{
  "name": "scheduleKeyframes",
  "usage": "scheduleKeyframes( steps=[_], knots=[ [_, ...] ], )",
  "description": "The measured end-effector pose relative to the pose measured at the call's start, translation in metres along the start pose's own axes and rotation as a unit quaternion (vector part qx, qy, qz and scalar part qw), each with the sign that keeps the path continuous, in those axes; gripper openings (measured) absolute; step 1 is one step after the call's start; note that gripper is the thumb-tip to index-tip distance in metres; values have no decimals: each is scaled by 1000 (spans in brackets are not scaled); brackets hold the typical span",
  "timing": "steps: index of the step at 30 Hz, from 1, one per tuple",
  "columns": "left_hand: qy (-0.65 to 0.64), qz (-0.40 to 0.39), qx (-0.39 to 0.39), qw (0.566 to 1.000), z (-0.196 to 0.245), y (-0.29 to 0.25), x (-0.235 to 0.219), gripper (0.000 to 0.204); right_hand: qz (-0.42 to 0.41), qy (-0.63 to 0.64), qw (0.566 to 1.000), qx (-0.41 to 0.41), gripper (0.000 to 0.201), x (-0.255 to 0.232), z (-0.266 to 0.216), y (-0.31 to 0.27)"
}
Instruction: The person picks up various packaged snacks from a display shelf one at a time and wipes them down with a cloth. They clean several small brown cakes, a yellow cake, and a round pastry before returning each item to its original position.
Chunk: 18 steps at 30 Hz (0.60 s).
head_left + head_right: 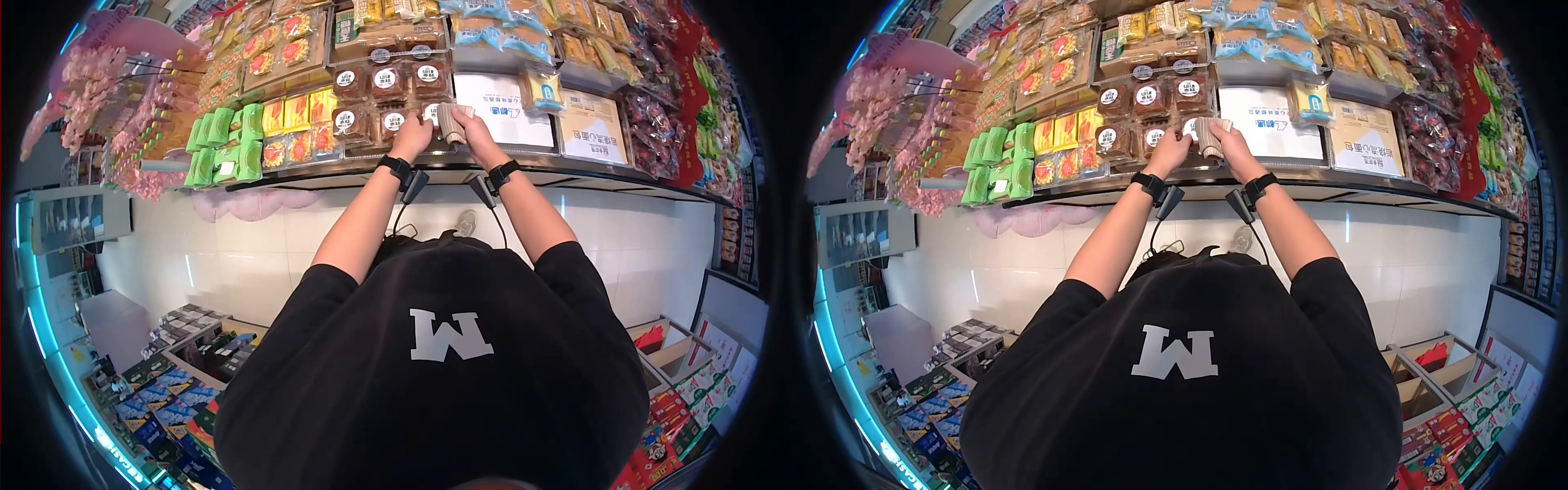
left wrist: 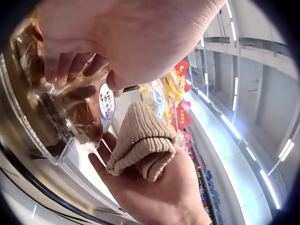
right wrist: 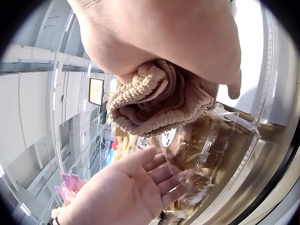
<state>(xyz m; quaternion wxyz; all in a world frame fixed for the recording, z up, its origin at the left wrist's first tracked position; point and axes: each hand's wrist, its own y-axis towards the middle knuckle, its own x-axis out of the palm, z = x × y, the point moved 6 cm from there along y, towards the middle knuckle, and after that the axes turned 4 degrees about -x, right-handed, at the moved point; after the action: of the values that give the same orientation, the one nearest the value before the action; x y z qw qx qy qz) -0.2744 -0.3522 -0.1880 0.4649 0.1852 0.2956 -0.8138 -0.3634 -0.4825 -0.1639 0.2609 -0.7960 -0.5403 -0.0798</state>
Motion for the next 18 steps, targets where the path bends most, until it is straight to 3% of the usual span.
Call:
scheduleKeyframes(
  steps=[4, 7, 10, 11, 13, 14, 16, 18],
  knots=[
    [-21, 53, -28, 998, 3, -10, -6, 47, -22, -31, 999, -24, 33, 5, 3, -1],
    [-153, 119, 16, 981, -3, -11, -22, 37, -21, -60, 996, -56, 33, 10, -9, -7],
    [-362, 41, -70, 929, -15, -11, -33, 40, -49, -18, 997, -55, 33, 19, -24, -14],
    [-365, 43, -67, 927, -8, -18, -44, 40, -64, -7, 996, -60, 31, 24, -30, -15],
    [-509, -107, -13, 854, 21, -34, -52, 50, -68, -2, 996, -65, 31, 38, -39, -19],
    [-512, -107, -9, 852, 31, -44, -61, 50, -70, 7, 995, -66, 31, 46, -42, -21],
    [-577, -193, -75, 791, 50, -65, -68, 60, -85, 3, 994, -73, 32, 60, -48, -24],
    [-579, -216, -44, 785, 47, -61, -74, 67, -104, -49, 986, -124, 33, 75, -60, -28]
  ],
)
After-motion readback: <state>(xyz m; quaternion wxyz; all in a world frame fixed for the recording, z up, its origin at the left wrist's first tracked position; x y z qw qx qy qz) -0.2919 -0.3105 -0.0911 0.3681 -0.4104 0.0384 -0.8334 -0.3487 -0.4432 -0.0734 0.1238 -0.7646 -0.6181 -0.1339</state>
